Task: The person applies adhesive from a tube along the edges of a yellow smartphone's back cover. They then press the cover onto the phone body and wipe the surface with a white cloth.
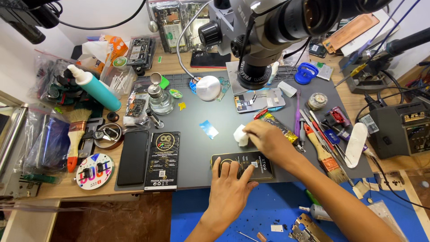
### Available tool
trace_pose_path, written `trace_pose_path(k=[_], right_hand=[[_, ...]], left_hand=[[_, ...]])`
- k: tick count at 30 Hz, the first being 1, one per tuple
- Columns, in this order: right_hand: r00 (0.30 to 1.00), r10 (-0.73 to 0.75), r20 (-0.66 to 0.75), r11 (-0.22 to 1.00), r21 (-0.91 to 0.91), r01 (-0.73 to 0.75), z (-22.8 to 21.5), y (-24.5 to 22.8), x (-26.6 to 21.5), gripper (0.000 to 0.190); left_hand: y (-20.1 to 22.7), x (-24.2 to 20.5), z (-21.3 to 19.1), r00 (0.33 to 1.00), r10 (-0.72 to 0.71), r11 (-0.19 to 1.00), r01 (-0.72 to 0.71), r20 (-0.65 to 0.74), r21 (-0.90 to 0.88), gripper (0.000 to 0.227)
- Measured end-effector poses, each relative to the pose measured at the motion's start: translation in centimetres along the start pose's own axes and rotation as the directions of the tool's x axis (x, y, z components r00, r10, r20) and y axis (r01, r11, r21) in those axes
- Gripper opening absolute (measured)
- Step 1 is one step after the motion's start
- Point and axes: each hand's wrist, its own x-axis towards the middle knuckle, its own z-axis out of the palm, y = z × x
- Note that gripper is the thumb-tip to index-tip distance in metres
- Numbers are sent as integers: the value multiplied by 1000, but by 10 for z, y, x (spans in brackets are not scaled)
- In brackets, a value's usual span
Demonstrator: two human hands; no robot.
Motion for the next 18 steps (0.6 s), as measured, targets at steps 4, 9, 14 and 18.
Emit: trace_pose_path(k=[4,9,14,18], right_hand=[[990,-89,112,925,-359,124,17,-6,1,32],[985,-29,169,948,-309,81,24,-4,13,13],[948,-305,89,949,-55,310,42,-98,66,26],[943,-331,-21,939,-107,328,72,-142,147,46]], left_hand=[[1,1,-5,1000,6,1000,-6,-2,-1,44],[1,2,-12,1000,9,1000,-8,20,-26,52],[0,-3,-4,999,-15,996,12,-35,-92,51],[0,-7,6,999,-22,997,20,-32,-69,47]])
